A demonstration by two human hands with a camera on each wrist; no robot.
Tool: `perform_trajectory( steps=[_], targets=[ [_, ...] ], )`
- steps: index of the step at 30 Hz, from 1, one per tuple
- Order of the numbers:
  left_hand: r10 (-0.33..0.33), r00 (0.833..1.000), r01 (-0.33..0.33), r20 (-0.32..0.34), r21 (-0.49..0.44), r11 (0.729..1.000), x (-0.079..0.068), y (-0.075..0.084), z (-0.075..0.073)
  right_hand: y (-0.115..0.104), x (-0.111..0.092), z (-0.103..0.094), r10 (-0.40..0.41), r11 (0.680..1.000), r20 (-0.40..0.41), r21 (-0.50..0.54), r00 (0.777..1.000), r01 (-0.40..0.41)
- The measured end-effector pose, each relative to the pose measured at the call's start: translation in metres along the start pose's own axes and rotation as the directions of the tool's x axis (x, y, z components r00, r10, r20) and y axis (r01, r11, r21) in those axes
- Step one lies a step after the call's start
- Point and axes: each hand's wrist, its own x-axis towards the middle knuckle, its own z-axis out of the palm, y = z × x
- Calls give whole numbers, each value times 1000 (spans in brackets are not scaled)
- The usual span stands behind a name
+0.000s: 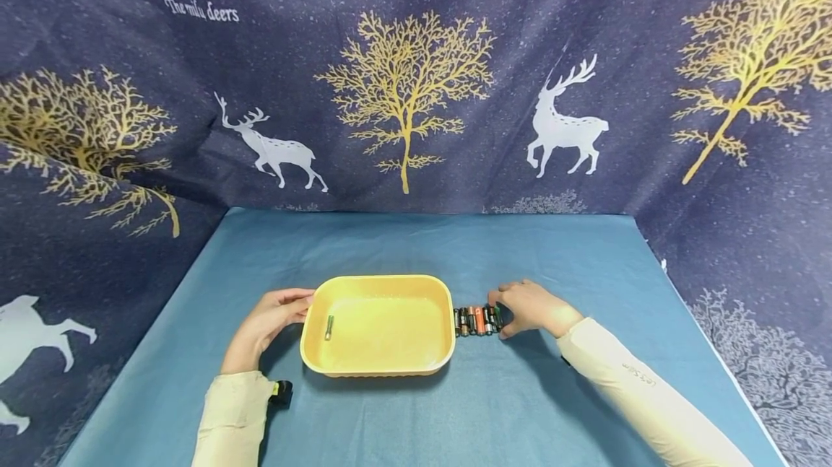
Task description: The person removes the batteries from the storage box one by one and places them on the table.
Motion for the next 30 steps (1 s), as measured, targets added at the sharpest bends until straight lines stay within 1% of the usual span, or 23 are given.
perform_trajectory(
  steps=[4,8,12,14,18,23,30],
  targets=[
    [2,1000,-2,-4,8,1000,0,1,0,-3,-1,-7,6,1000,-5,1,1000,-6],
    [8,1000,-8,-10,3,1000,0,1,0,-5,1,-20,8,1000,-19,-3,1000,-8],
    [-4,1000,4,-17,-4,1000,0,2,1,-10,5,-35,-1,1000,-52,-2,999,1],
    [-4,1000,4,-13,4,1000,0,2,2,-13,8,-41,-20,1000,-79,-3,997,19],
    [3,1000,-2,-8,2,1000,-1,2,2,-22,15,-52,-57,998,-118,-8,991,56],
    [15,1000,-15,-1,1,1000,-1,3,1,-36,27,-64,-77,997,-130,1,988,78],
    [16,1000,-16,-1,5,1000,-3,4,0,-56,46,-81,-121,993,-145,-6,982,122]
  ],
)
